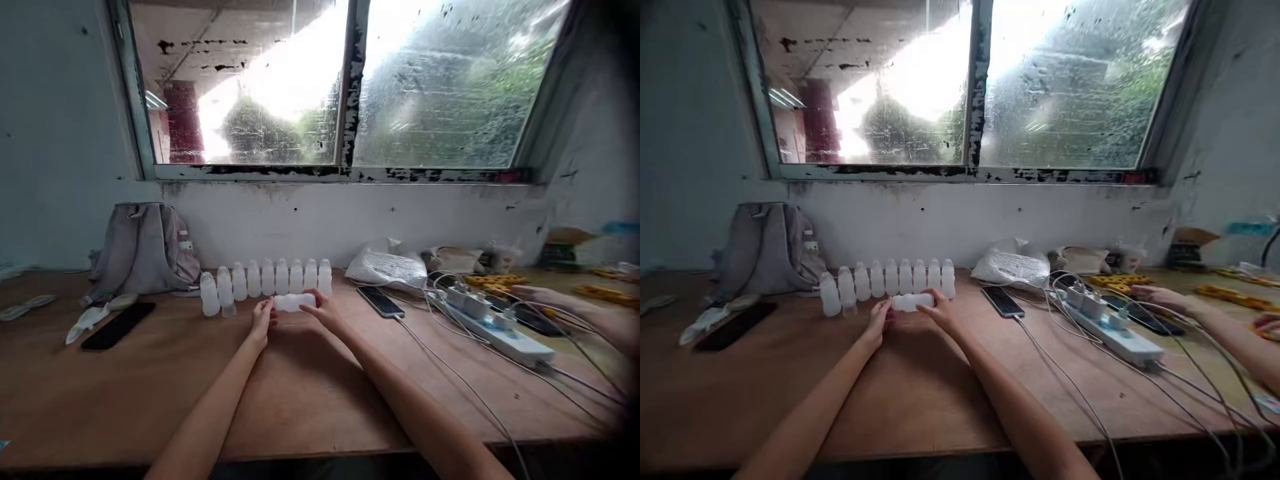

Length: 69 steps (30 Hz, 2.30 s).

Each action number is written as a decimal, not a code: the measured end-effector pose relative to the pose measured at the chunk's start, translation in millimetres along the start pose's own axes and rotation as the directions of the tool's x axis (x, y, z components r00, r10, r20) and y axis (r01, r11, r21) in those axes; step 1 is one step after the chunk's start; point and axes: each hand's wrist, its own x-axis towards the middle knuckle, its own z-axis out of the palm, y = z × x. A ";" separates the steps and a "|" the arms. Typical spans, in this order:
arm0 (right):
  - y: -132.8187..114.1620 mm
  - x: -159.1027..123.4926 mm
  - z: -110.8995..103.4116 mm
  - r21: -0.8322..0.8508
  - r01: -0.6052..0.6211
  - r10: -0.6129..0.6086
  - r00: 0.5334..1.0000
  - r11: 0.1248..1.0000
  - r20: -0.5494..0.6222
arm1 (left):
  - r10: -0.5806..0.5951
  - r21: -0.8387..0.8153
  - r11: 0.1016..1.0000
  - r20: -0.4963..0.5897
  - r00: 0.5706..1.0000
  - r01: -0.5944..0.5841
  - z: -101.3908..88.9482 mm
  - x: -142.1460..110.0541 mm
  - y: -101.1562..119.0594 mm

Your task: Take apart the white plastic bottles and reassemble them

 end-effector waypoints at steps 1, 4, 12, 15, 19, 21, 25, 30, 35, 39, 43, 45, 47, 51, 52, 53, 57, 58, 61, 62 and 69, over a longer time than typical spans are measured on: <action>1.7 0.9 0.0 -0.001 -0.002 0.002 1.000 1.000 -0.006 | -0.002 0.000 1.000 -0.003 1.000 0.002 0.3 0.1 0.6; 6.6 3.2 0.0 0.005 -0.014 0.014 1.000 1.000 -0.022 | -0.005 -0.003 1.000 -0.008 1.000 0.005 0.9 0.0 1.9; 16.3 4.1 1.8 0.091 -0.134 0.135 0.991 0.987 -0.001 | 0.036 -0.057 0.998 0.016 0.999 -0.035 0.1 -0.7 3.3; 19.6 3.2 3.8 0.137 -0.214 0.210 0.977 0.967 0.043 | 0.086 -0.121 0.989 0.031 0.996 -0.082 -1.5 1.1 5.2; 19.8 2.5 5.7 0.192 -0.270 0.261 0.963 0.943 0.071 | 0.081 -0.177 0.981 0.023 0.996 -0.076 -3.9 5.2 5.1; 18.2 2.0 5.8 0.209 -0.283 0.273 0.959 0.936 0.075 | 0.043 -0.174 0.984 0.026 0.999 -0.038 -5.3 6.9 4.1; 15.0 0.7 4.9 0.224 -0.294 0.285 0.956 0.929 0.074 | 0.045 -0.192 0.981 0.076 0.996 -0.030 -7.9 9.5 4.5; 12.0 -0.6 4.8 0.234 -0.306 0.300 0.952 0.923 0.062 | 0.010 -0.187 0.982 0.102 0.995 0.009 -10.3 12.0 4.2; 10.2 -0.5 5.3 0.227 -0.333 0.328 0.943 0.915 0.058 | 0.005 -0.188 0.982 0.157 0.988 0.025 -8.9 9.3 2.9; 10.3 1.4 5.4 0.225 -0.354 0.354 0.934 0.908 0.041 | 0.063 -0.233 0.972 0.167 0.984 -0.023 -5.6 5.5 4.9; 7.3 2.0 7.8 0.229 -0.354 0.356 0.934 0.907 0.034 | 0.014 -0.180 0.983 0.244 0.970 0.031 -3.7 2.1 3.3; 6.4 1.4 8.9 0.226 -0.375 0.373 0.926 0.899 0.050 | 0.031 -0.165 0.986 0.264 0.964 0.014 -2.4 -0.5 3.3; 7.7 0.8 8.3 0.219 -0.417 0.409 0.909 0.882 0.085 | 0.088 -0.172 0.984 0.268 0.959 -0.042 -0.3 -4.3 5.3; 14.7 2.1 2.8 0.183 -0.485 0.462 0.873 0.855 0.157 | 0.173 -0.200 0.973 0.292 0.940 -0.117 6.8 -14.8 10.3; 15.7 2.5 1.7 0.174 -0.483 0.461 0.874 0.858 0.154 | 0.175 -0.209 0.971 0.293 0.940 -0.115 9.0 -17.3 10.5; 15.6 2.7 1.2 0.168 -0.471 0.453 0.881 0.866 0.139 | 0.168 -0.220 0.970 0.290 0.942 -0.105 11.2 -19.4 10.1; 2.5 -3.4 7.7 0.131 -0.337 0.340 0.940 0.932 -0.003 | 0.068 -0.271 0.963 0.246 0.967 0.001 17.5 -20.7 5.5; -3.3 -7.0 11.3 0.115 -0.286 0.292 0.956 0.951 -0.036 | 0.043 -0.288 0.957 0.222 0.974 0.023 17.8 -19.3 4.7; -19.3 -19.6 25.2 0.065 -0.152 0.156 0.986 0.986 -0.065 | 0.013 -0.346 0.938 0.111 0.994 0.026 15.6 -13.9 4.9; -22.4 -22.7 30.3 0.053 -0.126 0.129 0.990 0.991 -0.057 | 0.015 -0.360 0.933 0.068 0.998 0.011 14.2 -12.6 5.7; -12.1 -15.4 48.2 0.020 -0.242 0.243 0.964 0.970 -0.104 | 0.158 -0.335 0.925 -0.095 0.983 -0.181 20.1 -25.9 11.3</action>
